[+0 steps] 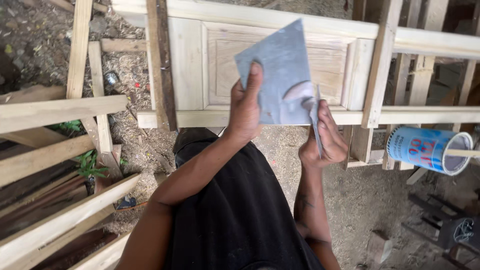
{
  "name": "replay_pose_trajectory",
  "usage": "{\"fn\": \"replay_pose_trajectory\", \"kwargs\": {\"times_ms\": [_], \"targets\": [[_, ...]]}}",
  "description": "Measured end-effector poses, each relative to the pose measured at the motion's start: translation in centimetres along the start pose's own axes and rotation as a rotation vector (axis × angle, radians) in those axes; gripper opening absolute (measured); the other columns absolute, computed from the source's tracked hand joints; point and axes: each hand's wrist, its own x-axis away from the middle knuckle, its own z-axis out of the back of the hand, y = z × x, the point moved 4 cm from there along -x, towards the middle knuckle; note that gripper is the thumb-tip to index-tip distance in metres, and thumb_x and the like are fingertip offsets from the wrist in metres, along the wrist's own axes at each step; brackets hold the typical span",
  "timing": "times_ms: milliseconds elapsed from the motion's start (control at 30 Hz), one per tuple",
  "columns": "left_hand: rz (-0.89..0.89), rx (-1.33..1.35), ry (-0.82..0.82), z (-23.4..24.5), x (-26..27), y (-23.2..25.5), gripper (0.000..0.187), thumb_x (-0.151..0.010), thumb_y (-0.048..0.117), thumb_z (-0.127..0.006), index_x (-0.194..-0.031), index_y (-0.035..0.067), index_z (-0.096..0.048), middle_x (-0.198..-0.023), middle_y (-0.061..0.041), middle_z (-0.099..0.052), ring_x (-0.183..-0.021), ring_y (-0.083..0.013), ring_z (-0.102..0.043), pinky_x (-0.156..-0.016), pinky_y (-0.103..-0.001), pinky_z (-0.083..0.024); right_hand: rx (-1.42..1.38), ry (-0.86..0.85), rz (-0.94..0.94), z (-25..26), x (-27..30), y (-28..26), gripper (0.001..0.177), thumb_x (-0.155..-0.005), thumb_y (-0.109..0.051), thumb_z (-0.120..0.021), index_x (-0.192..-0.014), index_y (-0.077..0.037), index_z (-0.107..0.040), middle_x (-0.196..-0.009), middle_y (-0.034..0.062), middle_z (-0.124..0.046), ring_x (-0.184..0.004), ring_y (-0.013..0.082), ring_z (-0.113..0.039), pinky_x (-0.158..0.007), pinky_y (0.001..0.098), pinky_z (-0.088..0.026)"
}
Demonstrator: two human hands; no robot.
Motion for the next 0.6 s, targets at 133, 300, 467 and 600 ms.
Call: {"fn": "replay_pose_trajectory", "kwargs": {"times_ms": [133, 300, 467, 600], "targets": [[0.010, 0.057, -0.020, 0.0, 0.7, 2.1, 0.056, -0.105, 0.049, -0.059, -0.135, 0.001, -0.055, -0.127, -0.009, -0.064, -0.117, -0.0170, -0.064, -0.102, -0.036, -0.056, 0.005, -0.045, -0.024, -1.0, 0.0, -0.1, 0.033, -0.100, -0.027, -0.061, -0.126, -0.010, -0.070, -0.128, 0.0148, -0.068, -0.126, 0.0292, -0.067, -0.115, 0.0488, -0.051], [-0.068, 0.032, -0.106, 0.0, 1.2, 5.8, 0.066, -0.109, 0.047, -0.057, -0.153, 0.001, -0.041, -0.146, -0.011, -0.057, -0.136, -0.0255, -0.057, -0.121, -0.044, -0.048, 0.282, -0.163, -0.259, -0.7, 1.9, 0.7, 0.024, -0.103, -0.002, -0.063, -0.121, -0.014, -0.074, -0.123, 0.0104, -0.074, -0.121, 0.0277, -0.072, -0.115, 0.0440, -0.057], [-0.061, -0.097, -0.042, 0.5, 0.4, 7.1, 0.063, -0.112, 0.045, -0.058, -0.157, 0.003, -0.041, -0.152, -0.009, -0.053, -0.144, -0.0240, -0.053, -0.128, -0.043, -0.044, 0.215, 0.086, -0.644, 1.6, 3.8, 0.0, 0.027, -0.098, 0.004, -0.066, -0.120, -0.009, -0.074, -0.123, 0.0131, -0.075, -0.118, 0.0238, -0.072, -0.101, 0.0368, -0.061], [0.026, -0.051, 0.016, 0.6, 0.0, 5.7, 0.056, -0.112, 0.040, -0.057, -0.155, 0.006, -0.045, -0.150, -0.007, -0.055, -0.142, -0.0227, -0.054, -0.127, -0.042, -0.044, 0.155, 0.181, -0.824, 2.7, 5.4, 0.6, 0.025, -0.098, 0.001, -0.068, -0.120, -0.008, -0.075, -0.118, 0.0116, -0.078, -0.104, 0.0178, -0.075, -0.091, 0.0319, -0.062]]}}
